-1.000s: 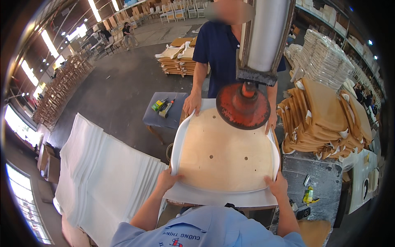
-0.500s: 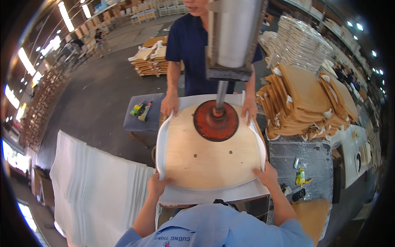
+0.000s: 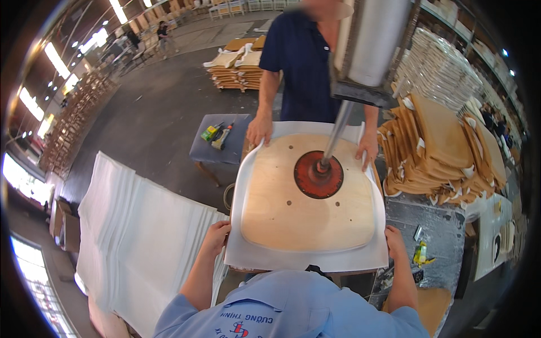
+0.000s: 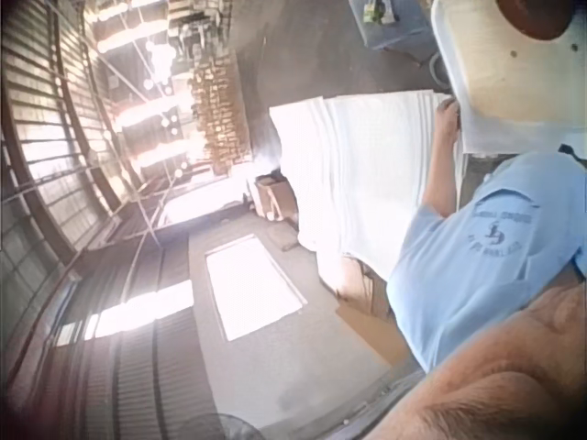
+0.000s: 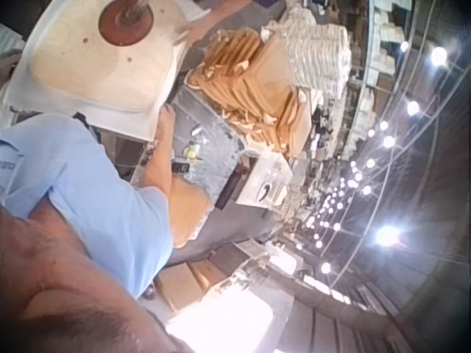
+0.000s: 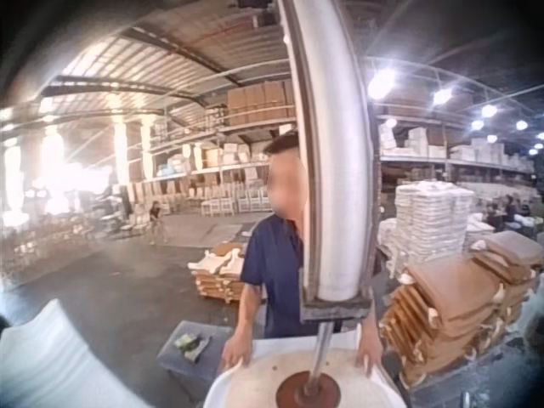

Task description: The person places a white fabric sheet over a wooden chair seat, then uses a staple gun to secure the fabric to the underside of the seat. They repeat this process with multiple chair seats, stacking the finished units.

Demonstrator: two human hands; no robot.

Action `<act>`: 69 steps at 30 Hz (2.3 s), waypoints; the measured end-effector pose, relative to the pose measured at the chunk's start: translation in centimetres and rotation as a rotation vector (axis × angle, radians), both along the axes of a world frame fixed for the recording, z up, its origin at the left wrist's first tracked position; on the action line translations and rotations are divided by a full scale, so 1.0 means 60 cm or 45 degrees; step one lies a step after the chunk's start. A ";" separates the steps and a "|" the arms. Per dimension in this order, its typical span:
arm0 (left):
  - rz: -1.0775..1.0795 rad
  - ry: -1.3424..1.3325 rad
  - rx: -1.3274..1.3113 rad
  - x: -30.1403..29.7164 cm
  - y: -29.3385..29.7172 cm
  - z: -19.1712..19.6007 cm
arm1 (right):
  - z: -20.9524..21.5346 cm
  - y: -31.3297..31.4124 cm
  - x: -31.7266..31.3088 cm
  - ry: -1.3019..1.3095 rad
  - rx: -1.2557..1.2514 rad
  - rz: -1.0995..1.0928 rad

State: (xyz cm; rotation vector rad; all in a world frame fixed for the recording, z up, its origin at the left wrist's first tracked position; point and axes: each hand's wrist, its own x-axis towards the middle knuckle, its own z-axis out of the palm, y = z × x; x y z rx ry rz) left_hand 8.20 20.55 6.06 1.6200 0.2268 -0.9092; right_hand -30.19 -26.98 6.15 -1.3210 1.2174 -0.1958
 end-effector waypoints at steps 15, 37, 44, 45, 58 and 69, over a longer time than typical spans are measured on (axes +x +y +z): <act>-0.419 -0.276 0.468 0.010 -0.008 -0.036 | -0.040 -0.012 -0.014 0.273 -0.045 0.221; -0.312 -0.530 0.555 0.037 -0.017 0.016 | 0.058 -0.014 0.027 0.637 -0.824 0.836; -0.588 -1.221 0.257 0.017 -0.213 0.034 | 0.047 0.042 0.228 -0.090 -1.128 0.695; -0.758 -1.223 0.277 0.005 -0.242 0.023 | 0.024 0.050 0.250 -0.198 -1.206 0.730; -1.476 -1.768 0.365 -0.041 -0.222 -0.042 | -0.065 0.108 0.219 -0.102 -1.511 1.040; -1.282 -1.598 0.073 -0.037 -0.260 -0.050 | -0.052 0.112 0.215 -0.144 -1.492 0.730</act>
